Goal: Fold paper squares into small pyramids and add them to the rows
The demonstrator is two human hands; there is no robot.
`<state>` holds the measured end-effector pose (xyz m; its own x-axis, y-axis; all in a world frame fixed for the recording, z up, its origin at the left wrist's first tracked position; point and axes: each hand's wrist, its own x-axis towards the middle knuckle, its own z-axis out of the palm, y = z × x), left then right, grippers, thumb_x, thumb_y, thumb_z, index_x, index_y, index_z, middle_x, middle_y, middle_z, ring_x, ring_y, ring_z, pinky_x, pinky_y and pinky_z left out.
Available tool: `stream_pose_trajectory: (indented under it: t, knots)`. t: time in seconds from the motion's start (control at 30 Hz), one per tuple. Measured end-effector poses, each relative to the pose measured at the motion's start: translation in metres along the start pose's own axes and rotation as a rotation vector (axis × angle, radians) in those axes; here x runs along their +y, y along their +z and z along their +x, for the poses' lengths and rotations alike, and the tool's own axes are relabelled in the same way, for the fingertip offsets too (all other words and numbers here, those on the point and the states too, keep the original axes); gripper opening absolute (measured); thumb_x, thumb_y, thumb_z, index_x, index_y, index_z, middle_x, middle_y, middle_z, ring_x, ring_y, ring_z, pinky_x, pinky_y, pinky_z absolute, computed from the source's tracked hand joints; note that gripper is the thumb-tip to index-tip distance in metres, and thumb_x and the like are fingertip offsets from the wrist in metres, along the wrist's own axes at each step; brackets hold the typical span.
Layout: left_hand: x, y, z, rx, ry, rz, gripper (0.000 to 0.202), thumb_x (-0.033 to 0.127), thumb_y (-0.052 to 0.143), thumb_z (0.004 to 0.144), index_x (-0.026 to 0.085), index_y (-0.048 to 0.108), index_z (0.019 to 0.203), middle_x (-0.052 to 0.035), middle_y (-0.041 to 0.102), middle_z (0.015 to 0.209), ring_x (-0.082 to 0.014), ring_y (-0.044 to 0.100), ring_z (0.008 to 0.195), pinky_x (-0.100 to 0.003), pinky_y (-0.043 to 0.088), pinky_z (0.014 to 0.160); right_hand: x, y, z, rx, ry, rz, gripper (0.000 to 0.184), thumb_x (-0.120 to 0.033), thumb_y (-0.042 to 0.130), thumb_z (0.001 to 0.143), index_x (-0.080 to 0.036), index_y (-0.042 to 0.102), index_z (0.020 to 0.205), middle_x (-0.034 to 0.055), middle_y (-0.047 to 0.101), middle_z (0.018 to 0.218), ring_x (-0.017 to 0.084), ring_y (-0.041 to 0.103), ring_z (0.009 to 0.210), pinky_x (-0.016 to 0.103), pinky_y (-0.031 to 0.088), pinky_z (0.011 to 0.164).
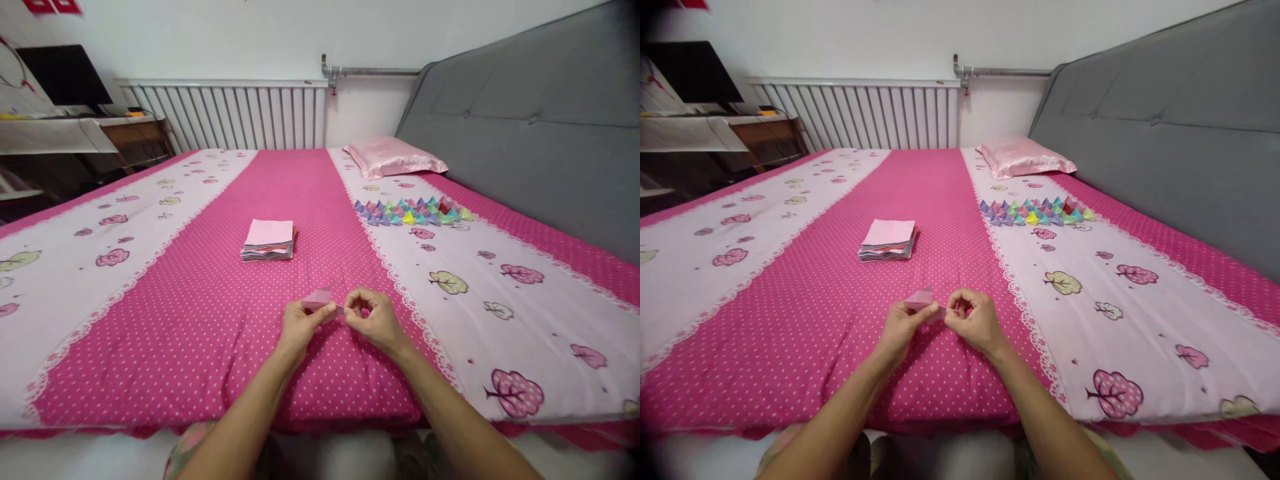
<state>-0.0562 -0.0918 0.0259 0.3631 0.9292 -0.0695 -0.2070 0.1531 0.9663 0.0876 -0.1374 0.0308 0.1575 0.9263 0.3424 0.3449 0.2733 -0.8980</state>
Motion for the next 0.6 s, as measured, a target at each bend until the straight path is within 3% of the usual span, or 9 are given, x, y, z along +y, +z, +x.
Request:
stream_pose_trajectory:
  t: [0.27,0.37,0.43,0.5,0.6]
  knots:
    - [0.003,-0.01,0.008,0.1,0.039,-0.009,0.018,0.028,0.076,0.059,0.012,0.069,0.061,-0.0014,0.062,0.055,-0.0063,0.049,0.05,-0.02,0.038,0.052,0.005,-0.014,0.002,0.068,0.019,-0.019,0.005,-0.013,0.055,0.063,-0.018,0.056,0.059,-0.0036,0.05,0.051,0.009,0.042,0.045,0.02,0.034,0.041]
    - [0.004,-0.015,0.01,0.179,0.064,-0.053,0.019,0.029,0.077,0.058,0.012,0.07,0.063,-0.0011,0.062,0.057,-0.0067,0.05,0.053,-0.02,0.038,0.054,0.008,-0.022,0.002,0.11,0.007,0.004,0.005,-0.012,0.056,0.065,-0.017,0.056,0.063,-0.0016,0.055,0.058,0.011,0.049,0.052,0.023,0.041,0.049]
    - [0.003,-0.013,0.009,0.166,0.048,-0.068,0.02,0.029,0.077,0.058,0.011,0.07,0.064,-0.0013,0.062,0.058,-0.0067,0.05,0.053,-0.02,0.038,0.054,0.008,-0.023,0.001,0.085,0.008,0.063,0.006,-0.015,0.058,0.068,-0.017,0.059,0.073,0.0011,0.06,0.069,0.013,0.056,0.063,0.026,0.047,0.061]
    - [-0.001,-0.009,0.006,0.113,0.015,-0.07,0.02,0.029,0.077,0.058,0.011,0.07,0.064,-0.0018,0.063,0.058,-0.0064,0.05,0.053,-0.019,0.037,0.053,0.007,-0.018,0.0,0.034,0.04,0.149,0.017,-0.02,0.062,0.071,-0.018,0.06,0.088,0.0036,0.063,0.082,0.015,0.058,0.074,0.03,0.049,0.069]
    - [-0.006,0.0,0.002,0.015,-0.022,-0.052,0.021,0.03,0.076,0.06,0.01,0.071,0.067,-0.0039,0.065,0.06,-0.0069,0.051,0.054,-0.019,0.037,0.054,0.006,-0.006,-0.001,-0.02,0.119,0.26,0.029,-0.029,0.068,0.069,-0.018,0.059,0.095,0.0044,0.063,0.086,0.016,0.059,0.077,0.03,0.049,0.071]
